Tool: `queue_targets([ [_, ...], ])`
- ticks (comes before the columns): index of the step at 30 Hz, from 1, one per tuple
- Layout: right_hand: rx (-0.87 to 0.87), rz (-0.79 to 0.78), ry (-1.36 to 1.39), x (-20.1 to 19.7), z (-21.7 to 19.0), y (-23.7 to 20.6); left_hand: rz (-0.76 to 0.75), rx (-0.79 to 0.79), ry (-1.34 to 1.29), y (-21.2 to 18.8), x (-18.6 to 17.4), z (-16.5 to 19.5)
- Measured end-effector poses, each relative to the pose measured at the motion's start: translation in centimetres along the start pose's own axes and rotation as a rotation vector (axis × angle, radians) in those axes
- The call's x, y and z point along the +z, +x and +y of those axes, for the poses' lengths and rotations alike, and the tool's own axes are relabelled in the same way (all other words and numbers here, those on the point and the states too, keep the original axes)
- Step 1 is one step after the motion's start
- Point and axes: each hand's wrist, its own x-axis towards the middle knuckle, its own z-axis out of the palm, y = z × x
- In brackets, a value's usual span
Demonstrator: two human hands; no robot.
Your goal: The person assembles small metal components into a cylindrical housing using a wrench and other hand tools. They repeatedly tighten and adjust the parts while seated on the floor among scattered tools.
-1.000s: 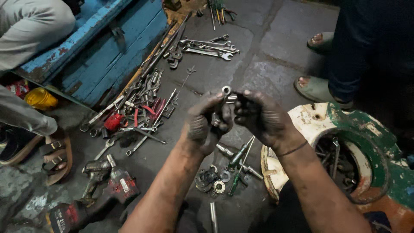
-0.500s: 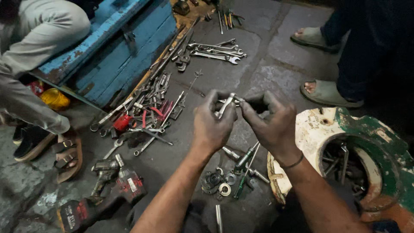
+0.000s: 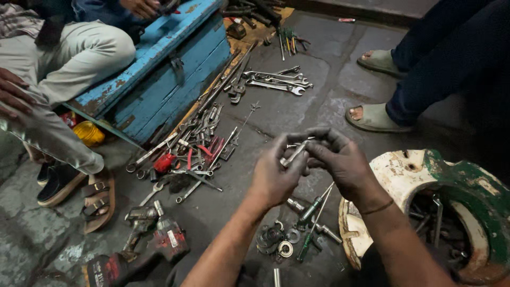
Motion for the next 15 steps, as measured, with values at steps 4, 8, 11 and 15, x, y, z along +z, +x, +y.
queue_targets([
  [4,0.064,-0.290,0.219,-0.1,-0.9,-0.5,-0.108,-0.043,-0.287,0.3,-0.6,0.0],
  [8,0.033,-0.323,0.258,-0.1,-0.5,-0.8,-0.087,-0.216,-0.416,0.5,-0.9,-0.1],
  [11,-0.008,-0.345,0.271,-0.2,0.0,-0.8,-0.097,-0.285,-0.592,0.5,-1.1,0.0],
  [15,-0.040,-0.311,0.225,-0.6,0.2,-0.9,-0.161,-0.263,-0.795,0.3,-1.4,-0.1],
])
